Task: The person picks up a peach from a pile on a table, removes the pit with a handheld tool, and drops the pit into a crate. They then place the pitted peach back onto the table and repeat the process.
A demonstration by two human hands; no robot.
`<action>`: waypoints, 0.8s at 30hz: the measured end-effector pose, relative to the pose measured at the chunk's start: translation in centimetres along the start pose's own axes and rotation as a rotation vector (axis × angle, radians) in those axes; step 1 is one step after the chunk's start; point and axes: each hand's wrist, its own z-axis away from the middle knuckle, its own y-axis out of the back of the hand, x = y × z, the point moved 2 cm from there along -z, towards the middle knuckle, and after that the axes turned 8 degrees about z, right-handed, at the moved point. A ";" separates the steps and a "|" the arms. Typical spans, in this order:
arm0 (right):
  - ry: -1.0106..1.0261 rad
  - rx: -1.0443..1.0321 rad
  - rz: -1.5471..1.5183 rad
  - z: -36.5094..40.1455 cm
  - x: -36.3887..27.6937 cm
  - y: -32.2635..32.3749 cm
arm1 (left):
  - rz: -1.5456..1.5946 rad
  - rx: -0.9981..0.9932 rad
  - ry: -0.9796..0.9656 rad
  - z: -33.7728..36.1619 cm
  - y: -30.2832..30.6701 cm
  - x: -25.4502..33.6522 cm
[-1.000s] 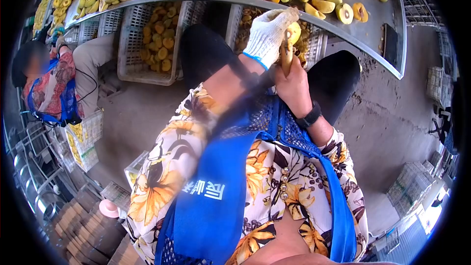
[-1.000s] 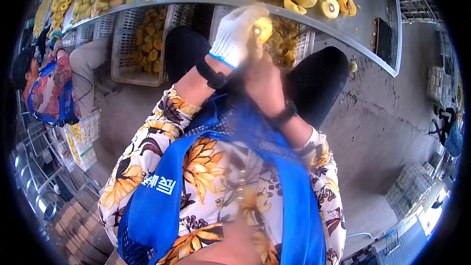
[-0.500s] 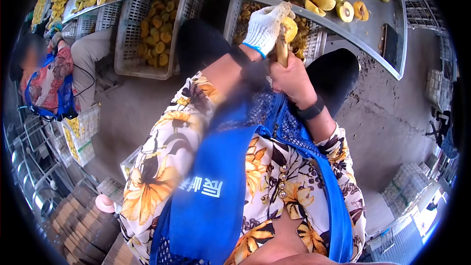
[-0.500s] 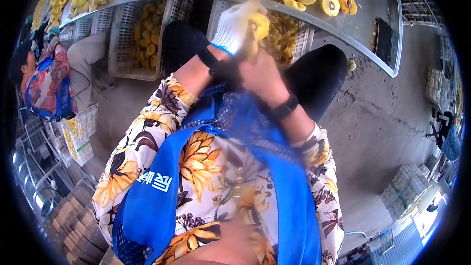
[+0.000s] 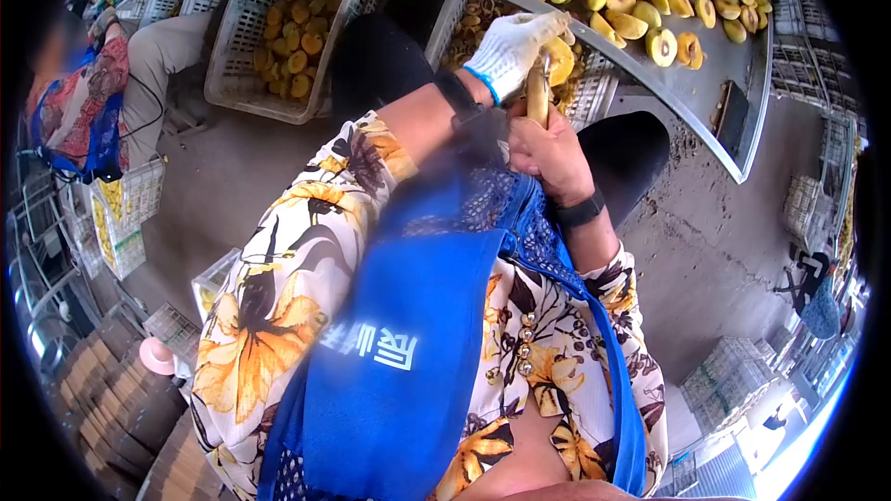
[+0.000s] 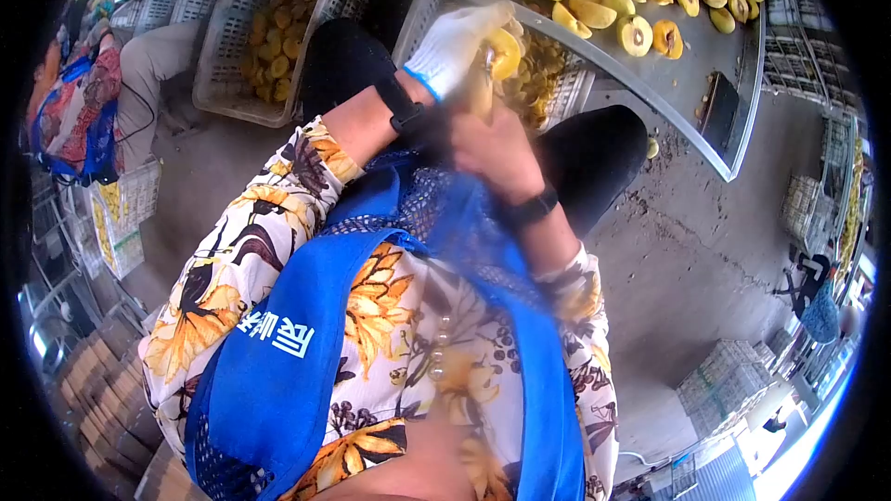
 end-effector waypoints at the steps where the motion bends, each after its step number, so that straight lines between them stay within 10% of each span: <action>1: 0.113 0.107 0.177 -0.4 0.5 0.1 | 0.088 0.022 0.035 -0.1 0.3 -0.5; 4: 0.643 0.467 0.918 -1.9 1.4 0.0 | 0.402 0.075 0.177 -0.9 0.8 -1.7; 7: 0.627 0.599 0.902 -1.5 1.4 0.4 | 0.615 -0.003 0.285 -1.2 1.8 -1.3; 8: 0.626 0.649 0.887 -1.5 1.1 0.2 | 0.577 0.259 0.337 -0.5 1.6 -0.5; 11: 0.885 0.740 0.777 -1.1 0.1 1.2 | 0.562 0.032 0.062 0.9 1.1 1.2; 14: 0.754 0.762 0.649 -0.3 0.0 2.9 | 0.608 -0.186 -0.053 1.2 1.4 1.4; 17: 0.862 0.839 0.767 0.7 -0.3 3.1 | 0.632 -0.146 0.060 0.9 1.2 1.7; 24: 0.381 0.718 0.889 -0.9 1.1 5.1 | 0.366 -0.010 0.086 1.2 1.5 3.3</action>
